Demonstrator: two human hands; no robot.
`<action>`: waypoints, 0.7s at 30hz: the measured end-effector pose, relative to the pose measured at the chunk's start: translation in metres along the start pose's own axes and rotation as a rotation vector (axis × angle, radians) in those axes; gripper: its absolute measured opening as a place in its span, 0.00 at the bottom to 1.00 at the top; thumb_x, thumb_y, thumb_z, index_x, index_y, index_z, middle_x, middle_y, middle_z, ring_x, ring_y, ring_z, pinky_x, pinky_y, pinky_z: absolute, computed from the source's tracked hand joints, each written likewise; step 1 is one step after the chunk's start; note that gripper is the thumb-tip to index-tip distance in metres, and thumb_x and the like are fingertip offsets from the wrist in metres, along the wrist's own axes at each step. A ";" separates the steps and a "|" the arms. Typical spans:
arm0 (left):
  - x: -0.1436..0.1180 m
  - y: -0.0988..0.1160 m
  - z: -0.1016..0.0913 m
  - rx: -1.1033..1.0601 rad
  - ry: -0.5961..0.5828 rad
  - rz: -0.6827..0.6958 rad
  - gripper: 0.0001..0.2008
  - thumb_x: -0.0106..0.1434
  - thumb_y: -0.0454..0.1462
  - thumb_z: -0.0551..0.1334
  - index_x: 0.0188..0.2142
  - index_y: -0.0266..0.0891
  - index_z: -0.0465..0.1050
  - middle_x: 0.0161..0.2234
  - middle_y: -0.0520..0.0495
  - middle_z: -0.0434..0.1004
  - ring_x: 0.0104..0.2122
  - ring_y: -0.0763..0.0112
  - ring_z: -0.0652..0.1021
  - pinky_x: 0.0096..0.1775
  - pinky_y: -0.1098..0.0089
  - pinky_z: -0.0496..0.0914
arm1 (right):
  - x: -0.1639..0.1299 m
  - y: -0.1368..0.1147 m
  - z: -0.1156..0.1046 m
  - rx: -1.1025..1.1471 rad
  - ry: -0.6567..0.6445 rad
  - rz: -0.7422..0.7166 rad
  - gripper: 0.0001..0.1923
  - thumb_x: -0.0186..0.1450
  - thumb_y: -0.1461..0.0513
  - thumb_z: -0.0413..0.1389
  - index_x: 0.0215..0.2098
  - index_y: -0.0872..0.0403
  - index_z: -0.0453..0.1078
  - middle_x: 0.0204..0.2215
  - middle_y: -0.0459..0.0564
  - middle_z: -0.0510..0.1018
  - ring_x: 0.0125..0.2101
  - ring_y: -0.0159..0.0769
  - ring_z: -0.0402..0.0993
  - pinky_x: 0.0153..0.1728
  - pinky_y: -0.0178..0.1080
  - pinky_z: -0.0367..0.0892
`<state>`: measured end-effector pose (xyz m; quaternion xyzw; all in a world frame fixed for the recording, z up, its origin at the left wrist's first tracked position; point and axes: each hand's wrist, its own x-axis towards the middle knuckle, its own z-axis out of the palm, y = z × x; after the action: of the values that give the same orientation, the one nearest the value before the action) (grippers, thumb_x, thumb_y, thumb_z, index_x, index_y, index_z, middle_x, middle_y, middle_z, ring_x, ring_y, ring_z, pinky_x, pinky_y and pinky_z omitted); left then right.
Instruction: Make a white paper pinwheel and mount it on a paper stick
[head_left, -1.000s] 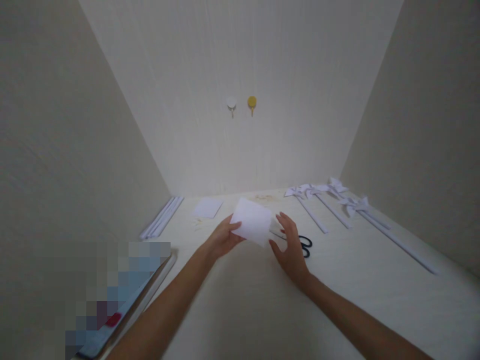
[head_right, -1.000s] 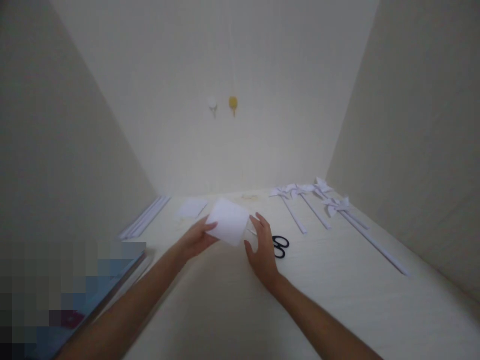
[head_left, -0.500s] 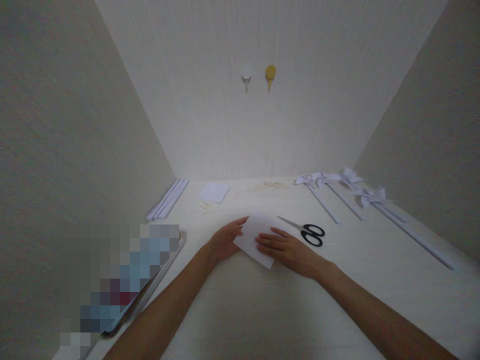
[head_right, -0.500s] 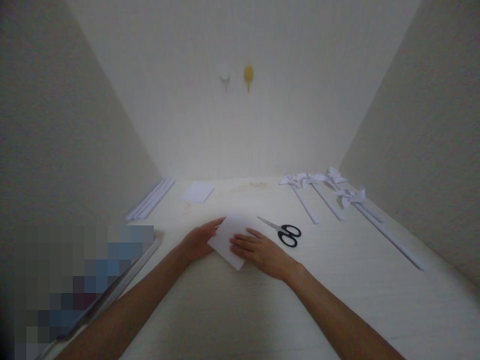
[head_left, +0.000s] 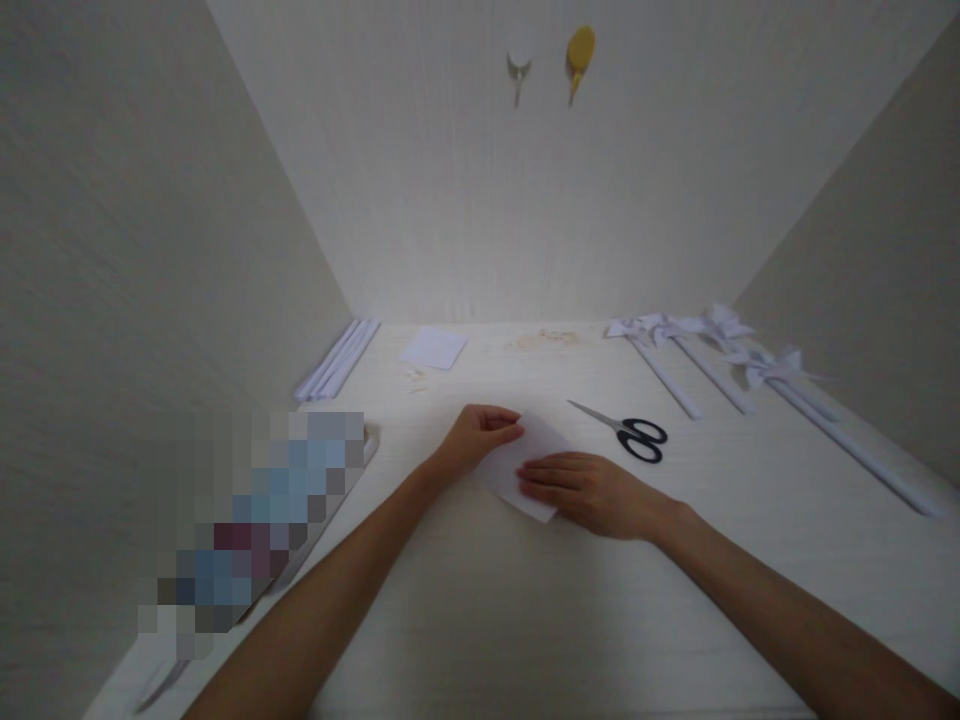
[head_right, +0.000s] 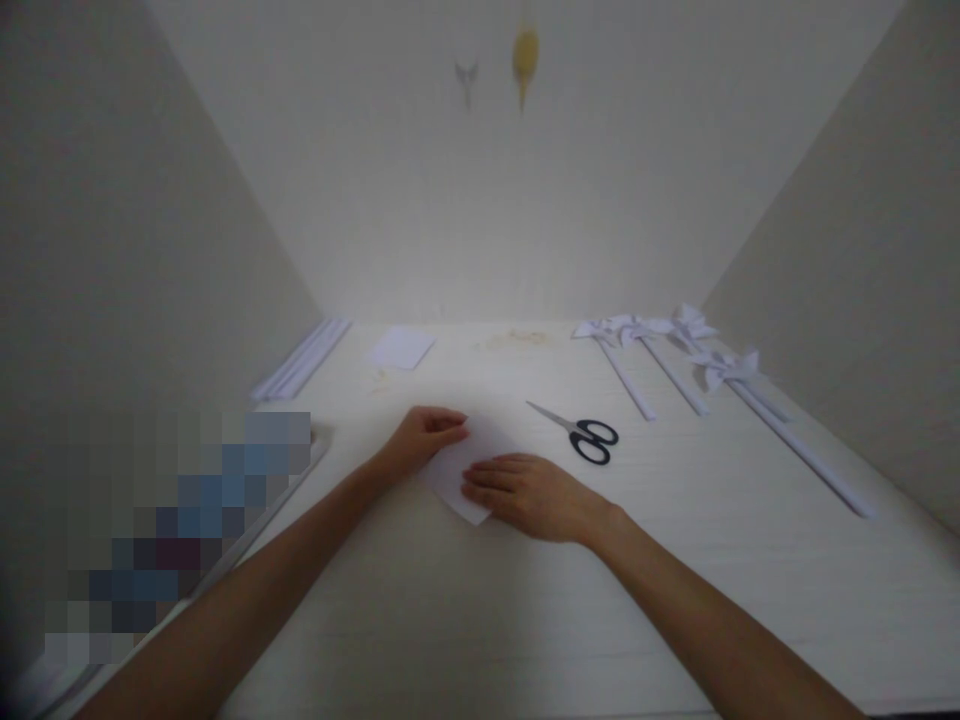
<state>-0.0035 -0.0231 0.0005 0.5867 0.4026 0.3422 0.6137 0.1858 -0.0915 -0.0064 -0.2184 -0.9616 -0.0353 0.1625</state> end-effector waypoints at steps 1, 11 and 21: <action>0.000 0.000 0.000 0.039 0.033 0.017 0.12 0.43 0.38 0.66 0.28 0.33 0.75 0.24 0.48 0.77 0.23 0.73 0.73 0.27 0.72 0.67 | 0.000 -0.001 0.000 0.007 0.002 -0.003 0.17 0.63 0.65 0.46 0.49 0.58 0.64 0.48 0.55 0.70 0.48 0.37 0.65 0.47 0.40 0.64; -0.002 -0.002 0.009 0.151 0.067 0.121 0.12 0.43 0.38 0.66 0.27 0.32 0.75 0.23 0.48 0.76 0.22 0.73 0.73 0.25 0.74 0.66 | 0.001 -0.010 -0.004 0.090 0.005 -0.005 0.13 0.64 0.64 0.44 0.41 0.54 0.69 0.42 0.51 0.75 0.44 0.35 0.69 0.43 0.38 0.67; -0.003 0.003 0.014 0.253 0.104 0.107 0.08 0.46 0.38 0.64 0.24 0.33 0.75 0.22 0.48 0.76 0.22 0.73 0.74 0.25 0.74 0.66 | 0.004 -0.019 -0.010 0.363 0.142 0.316 0.10 0.63 0.63 0.46 0.37 0.55 0.68 0.34 0.50 0.76 0.33 0.31 0.72 0.34 0.33 0.67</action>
<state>0.0075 -0.0316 0.0032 0.6616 0.4418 0.3510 0.4939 0.1767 -0.1086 0.0047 -0.3302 -0.8923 0.1488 0.2696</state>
